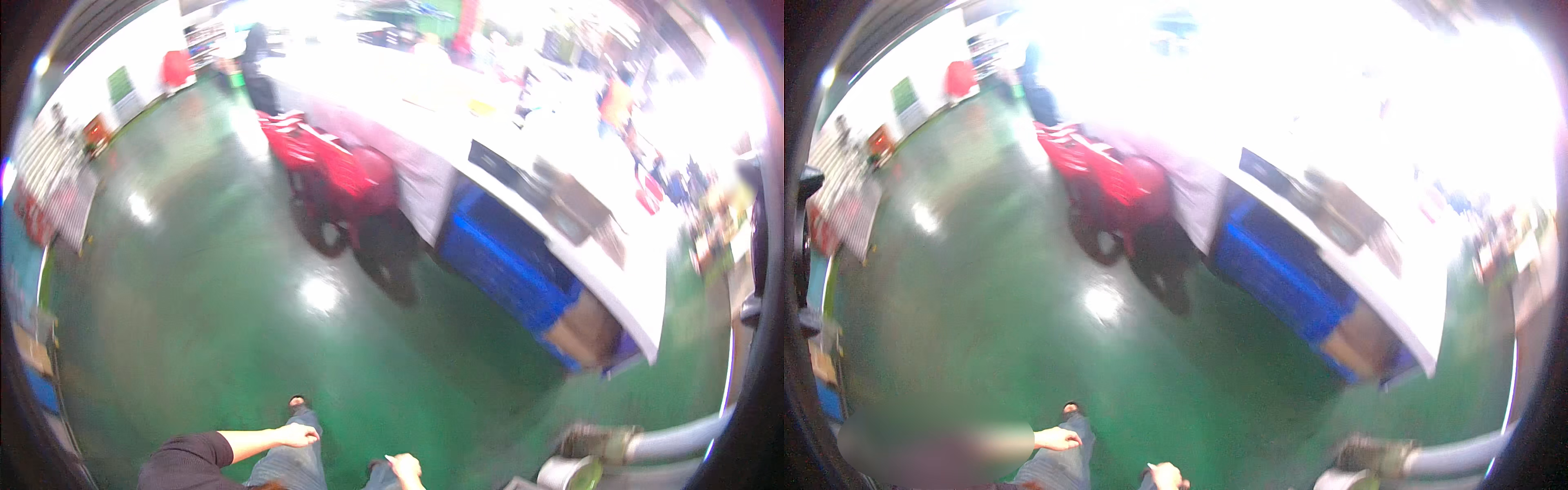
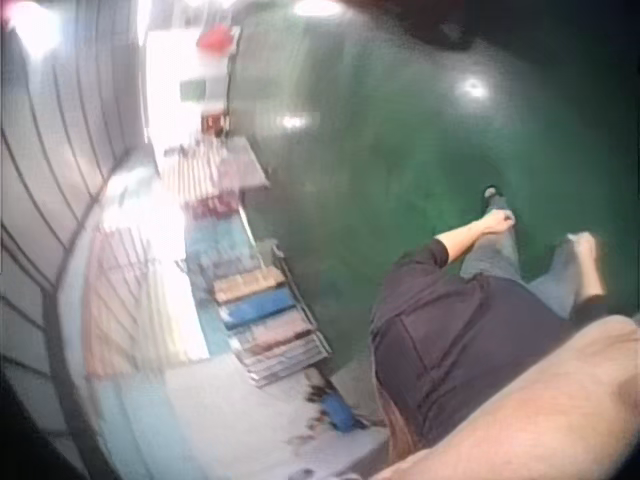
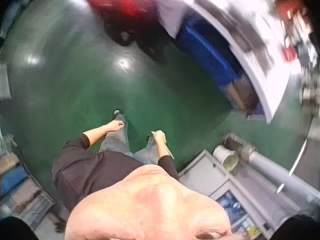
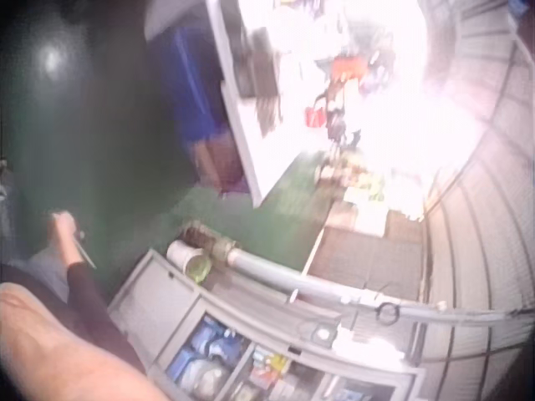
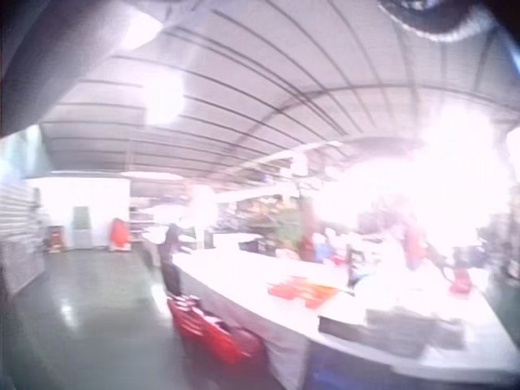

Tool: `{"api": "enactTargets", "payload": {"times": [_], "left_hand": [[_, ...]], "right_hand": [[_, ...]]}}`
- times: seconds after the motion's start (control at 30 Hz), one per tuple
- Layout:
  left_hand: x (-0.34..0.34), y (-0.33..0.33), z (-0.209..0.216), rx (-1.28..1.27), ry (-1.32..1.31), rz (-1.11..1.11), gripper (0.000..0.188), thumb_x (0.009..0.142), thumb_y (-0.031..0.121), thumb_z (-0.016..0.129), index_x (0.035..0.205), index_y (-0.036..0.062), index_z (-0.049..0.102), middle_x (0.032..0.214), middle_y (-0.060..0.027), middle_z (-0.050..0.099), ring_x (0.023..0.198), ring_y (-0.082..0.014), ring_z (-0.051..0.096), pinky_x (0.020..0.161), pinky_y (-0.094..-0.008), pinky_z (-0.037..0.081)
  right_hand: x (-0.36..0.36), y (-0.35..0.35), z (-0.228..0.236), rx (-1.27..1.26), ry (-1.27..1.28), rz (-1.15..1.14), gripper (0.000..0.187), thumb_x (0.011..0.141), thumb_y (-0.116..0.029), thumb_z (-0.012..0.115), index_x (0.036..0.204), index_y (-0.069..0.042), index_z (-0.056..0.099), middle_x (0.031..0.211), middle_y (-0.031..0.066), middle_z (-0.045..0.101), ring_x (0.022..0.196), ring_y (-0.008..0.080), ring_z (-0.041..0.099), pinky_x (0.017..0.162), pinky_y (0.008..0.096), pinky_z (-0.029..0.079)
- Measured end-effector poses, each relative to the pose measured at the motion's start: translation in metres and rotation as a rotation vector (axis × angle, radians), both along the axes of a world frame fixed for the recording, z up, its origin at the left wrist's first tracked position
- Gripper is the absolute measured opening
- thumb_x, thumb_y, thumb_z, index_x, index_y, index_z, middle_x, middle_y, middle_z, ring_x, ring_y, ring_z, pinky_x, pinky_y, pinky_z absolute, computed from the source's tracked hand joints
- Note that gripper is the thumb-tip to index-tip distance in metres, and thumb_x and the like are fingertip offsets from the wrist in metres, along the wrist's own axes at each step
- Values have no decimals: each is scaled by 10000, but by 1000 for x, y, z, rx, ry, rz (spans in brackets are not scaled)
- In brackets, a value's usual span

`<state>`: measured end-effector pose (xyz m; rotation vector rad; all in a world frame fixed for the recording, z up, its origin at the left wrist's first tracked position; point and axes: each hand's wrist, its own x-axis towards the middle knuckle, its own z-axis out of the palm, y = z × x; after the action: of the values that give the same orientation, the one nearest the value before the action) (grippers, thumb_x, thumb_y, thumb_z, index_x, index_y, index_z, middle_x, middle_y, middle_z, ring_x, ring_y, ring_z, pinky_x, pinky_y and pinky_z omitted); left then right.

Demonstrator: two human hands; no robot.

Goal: The person retrieves zip ties from a cabinet, walks to a cart, and uses the zip ties to bundle and secure multiple electrical cables and connectors under the cart. The person repeatedly loops, tightens, and adjusts the zip ties to organize the wiring.

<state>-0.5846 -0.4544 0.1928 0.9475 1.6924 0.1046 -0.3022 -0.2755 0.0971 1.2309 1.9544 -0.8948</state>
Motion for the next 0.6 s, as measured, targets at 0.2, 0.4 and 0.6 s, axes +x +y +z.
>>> {"api": "enactTargets", "payload": {"times": [0.2, 0.4, 0.6], "left_hand": [[-147, -117, 22, 97, -116, 628, 296, 877, 329, 522, 1100, 164, 625, 1072, -84, 651, 1035, -248, 602, 920, -367, 450], [-326, -146, 77, 303, 10, 821, 313, 896, 323, 495, 1044, 82, 628, 1028, -116, 656, 982, -268, 622, 846, -365, 483], [-587, -101, 84, 832, 197, 784, 214, 895, 171, 498, 1045, 56, 600, 1036, -118, 649, 929, -262, 635, 811, -345, 491]], "right_hand": [[-90, 58, 27, 129, -164, -271, 420, 827, -470, 582, 858, -64, 684, 878, 172, 644, 818, 281, 599, 703, 403, 487], [-267, 99, 8, -164, -198, -467, 337, 877, -361, 563, 737, -78, 681, 659, 54, 666, 504, 176, 592, 451, 356, 480], [-536, 107, -1, -51, -439, 9, 264, 880, -240, 557, 709, -100, 701, 673, 15, 672, 520, 97, 570, 491, 284, 461]]}}
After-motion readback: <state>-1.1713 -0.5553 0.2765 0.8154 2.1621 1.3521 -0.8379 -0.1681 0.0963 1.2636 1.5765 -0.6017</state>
